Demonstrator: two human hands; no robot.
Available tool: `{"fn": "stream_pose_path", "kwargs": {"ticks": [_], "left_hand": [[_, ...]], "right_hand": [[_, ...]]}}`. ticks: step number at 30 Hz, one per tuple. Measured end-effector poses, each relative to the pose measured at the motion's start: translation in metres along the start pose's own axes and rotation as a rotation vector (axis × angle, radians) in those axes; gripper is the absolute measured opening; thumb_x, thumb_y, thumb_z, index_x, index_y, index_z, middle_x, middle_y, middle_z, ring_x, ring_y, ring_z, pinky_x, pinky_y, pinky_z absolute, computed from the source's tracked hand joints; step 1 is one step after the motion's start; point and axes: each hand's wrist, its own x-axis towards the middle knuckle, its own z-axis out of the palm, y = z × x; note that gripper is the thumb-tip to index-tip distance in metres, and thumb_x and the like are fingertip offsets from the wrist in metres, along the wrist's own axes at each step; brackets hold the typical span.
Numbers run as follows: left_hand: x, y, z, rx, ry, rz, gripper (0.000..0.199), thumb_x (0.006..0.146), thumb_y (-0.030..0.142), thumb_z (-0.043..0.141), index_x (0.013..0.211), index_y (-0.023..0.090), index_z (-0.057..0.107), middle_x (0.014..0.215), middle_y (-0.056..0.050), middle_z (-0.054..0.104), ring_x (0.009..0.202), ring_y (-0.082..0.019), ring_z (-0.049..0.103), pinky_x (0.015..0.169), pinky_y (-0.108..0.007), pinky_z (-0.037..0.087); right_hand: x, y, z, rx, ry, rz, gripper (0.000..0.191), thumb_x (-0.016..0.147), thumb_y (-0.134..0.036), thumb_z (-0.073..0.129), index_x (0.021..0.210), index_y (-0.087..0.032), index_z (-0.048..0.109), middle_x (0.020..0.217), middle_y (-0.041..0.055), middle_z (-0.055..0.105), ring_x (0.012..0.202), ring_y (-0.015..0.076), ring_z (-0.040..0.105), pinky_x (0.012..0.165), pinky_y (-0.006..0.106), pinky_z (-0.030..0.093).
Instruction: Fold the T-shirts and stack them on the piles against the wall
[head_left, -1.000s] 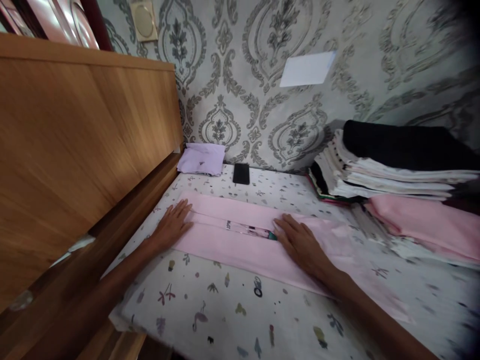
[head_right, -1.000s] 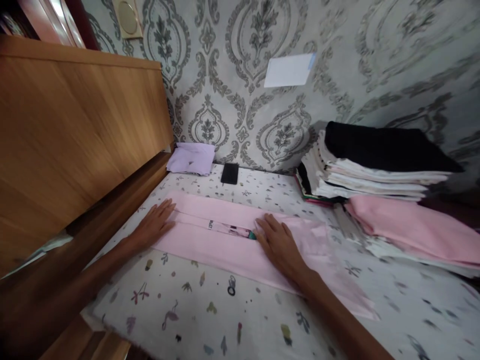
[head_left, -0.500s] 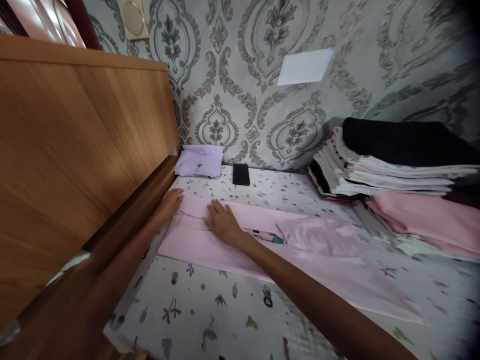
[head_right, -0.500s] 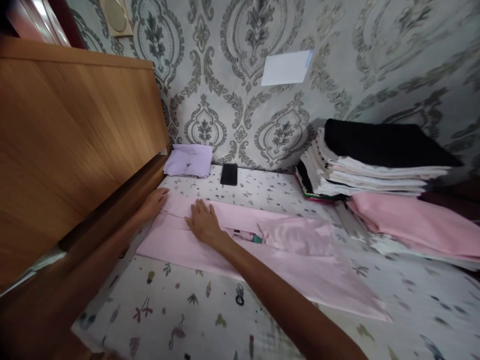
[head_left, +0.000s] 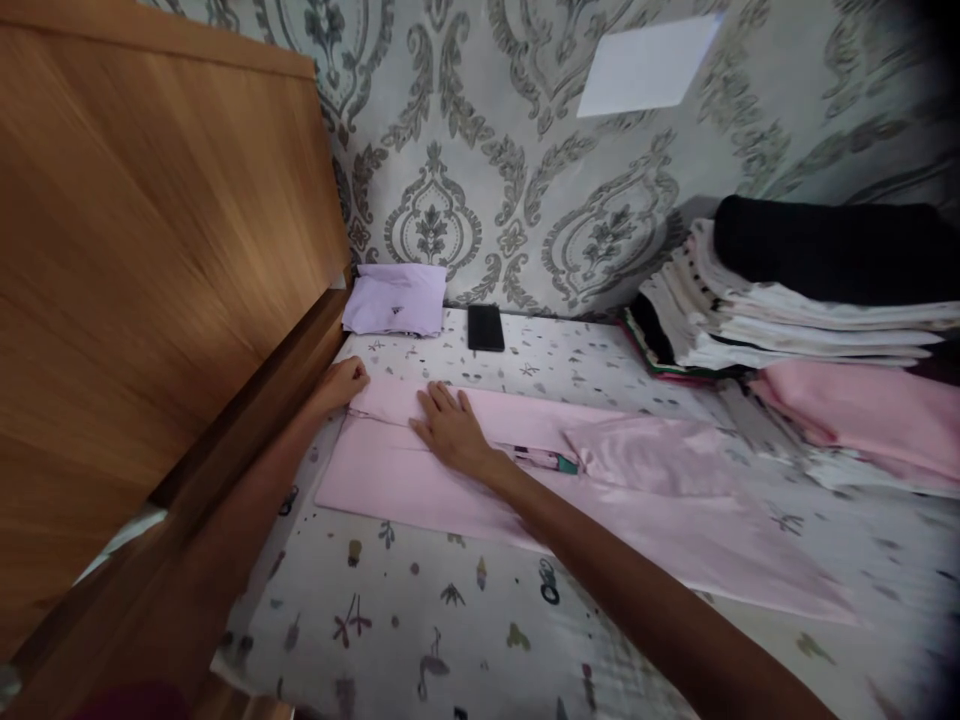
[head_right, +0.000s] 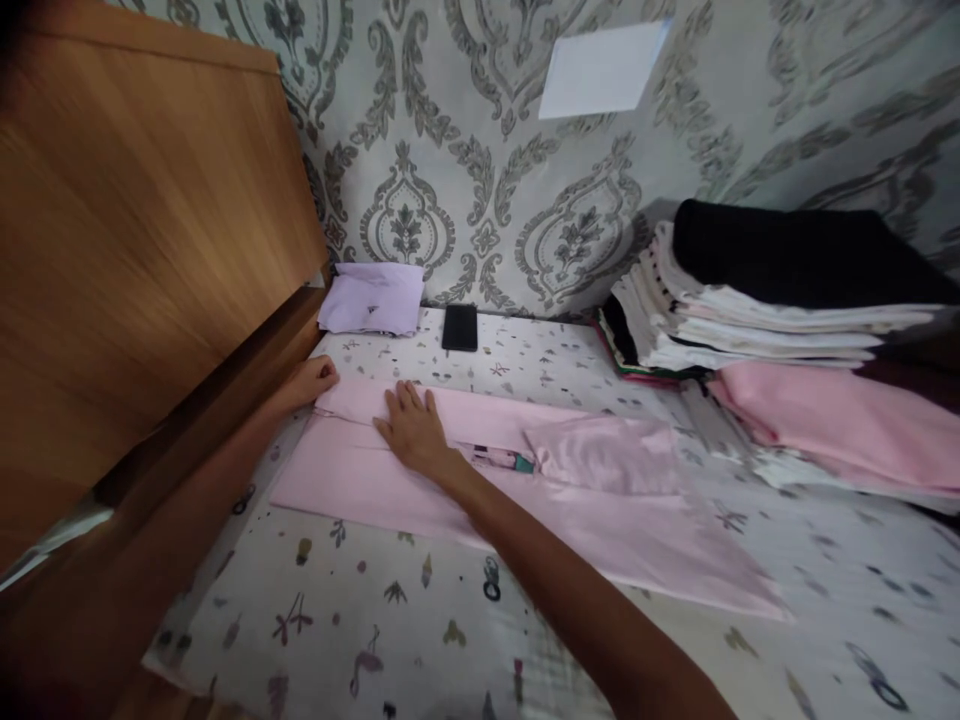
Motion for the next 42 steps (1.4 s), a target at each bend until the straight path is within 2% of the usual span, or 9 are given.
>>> {"fn": "stream_pose_path", "kwargs": {"ticks": [9,14,18,23,27,32,36,39,42], "left_hand": [[0.003,-0.003,-0.009,-0.097,-0.138,-0.021,0.025,0.067,0.038,0.063,0.060,0.020,0.047,0.059,0.005,0.041,0.060,-0.013,0.038,0.056,-0.027,0.023],[0.001,-0.002,-0.010,-0.148,-0.128,-0.033,0.020,0.069,0.036,0.060,0.065,0.020,0.048,0.062,0.005,0.041,0.061,-0.013,0.038,0.056,-0.026,0.026],[0.001,0.001,-0.012,-0.150,-0.138,-0.047,0.026,0.069,0.039,0.061,0.059,0.021,0.046,0.057,0.005,0.036,0.058,-0.013,0.035,0.055,-0.027,0.024],[-0.003,0.006,-0.014,-0.156,-0.172,-0.035,0.027,0.061,0.039,0.065,0.054,0.021,0.046,0.055,0.006,0.037,0.056,-0.013,0.036,0.054,-0.027,0.022],[-0.007,0.014,-0.018,-0.215,-0.181,0.001,0.021,0.058,0.036,0.063,0.058,0.020,0.050,0.058,0.005,0.045,0.058,-0.014,0.043,0.053,-0.026,0.028],[-0.012,0.042,-0.027,-0.361,-0.159,-0.037,0.024,0.054,0.030,0.065,0.074,0.019,0.056,0.057,0.006,0.048,0.053,-0.013,0.046,0.048,-0.022,0.030],[-0.019,0.088,-0.033,-0.509,-0.215,-0.011,0.049,0.056,0.030,0.068,0.104,0.022,0.062,0.056,0.008,0.046,0.047,-0.011,0.044,0.044,-0.020,0.028],[-0.019,0.132,-0.029,-0.625,-0.353,0.022,0.043,0.058,0.032,0.072,0.098,0.021,0.065,0.055,0.008,0.048,0.044,-0.009,0.043,0.043,-0.020,0.028],[-0.011,0.176,-0.006,-0.697,-0.452,0.038,0.035,0.057,0.033,0.078,0.086,0.019,0.065,0.053,0.006,0.051,0.043,-0.007,0.045,0.043,-0.019,0.031]], "right_hand": [[-0.004,-0.074,-0.013,0.137,-0.122,-0.293,0.032,0.103,-0.029,0.040,0.122,-0.015,0.061,0.141,0.0151,0.052,0.137,0.0275,0.040,0.112,0.049,0.029],[-0.016,-0.113,-0.016,0.095,-0.064,-0.333,0.041,0.095,-0.047,0.055,0.115,-0.012,0.062,0.135,0.0191,0.053,0.127,0.0332,0.045,0.105,0.051,0.038],[-0.029,-0.143,-0.013,0.075,-0.129,-0.332,0.053,0.085,-0.056,0.066,0.114,-0.013,0.058,0.115,0.0172,0.062,0.105,0.0318,0.056,0.082,0.047,0.053],[-0.032,-0.162,-0.007,0.006,-0.129,-0.242,0.024,0.094,-0.017,0.049,0.116,-0.010,0.055,0.106,0.0179,0.066,0.098,0.0291,0.061,0.068,0.040,0.057],[-0.028,-0.155,-0.009,0.041,-0.158,-0.214,0.025,0.085,-0.008,0.050,0.108,-0.011,0.060,0.102,0.0155,0.069,0.090,0.0260,0.065,0.067,0.035,0.055],[-0.040,-0.128,-0.027,0.459,-0.023,0.073,0.018,0.079,-0.015,0.055,0.096,-0.019,0.061,0.088,0.0047,0.070,0.078,0.0200,0.063,0.070,0.031,0.050],[-0.068,-0.095,-0.042,0.950,0.153,0.269,0.014,0.068,-0.012,0.057,0.080,-0.020,0.058,0.072,-0.0036,0.061,0.067,0.0135,0.057,0.065,0.026,0.048],[-0.099,-0.065,-0.055,1.324,0.219,0.366,0.015,0.065,-0.015,0.057,0.079,-0.019,0.059,0.071,-0.0048,0.057,0.060,0.0104,0.054,0.058,0.024,0.050],[-0.136,-0.032,-0.067,1.495,0.295,0.455,0.016,0.061,-0.019,0.061,0.077,-0.018,0.061,0.071,-0.0046,0.059,0.060,0.0092,0.054,0.058,0.023,0.051]]}}
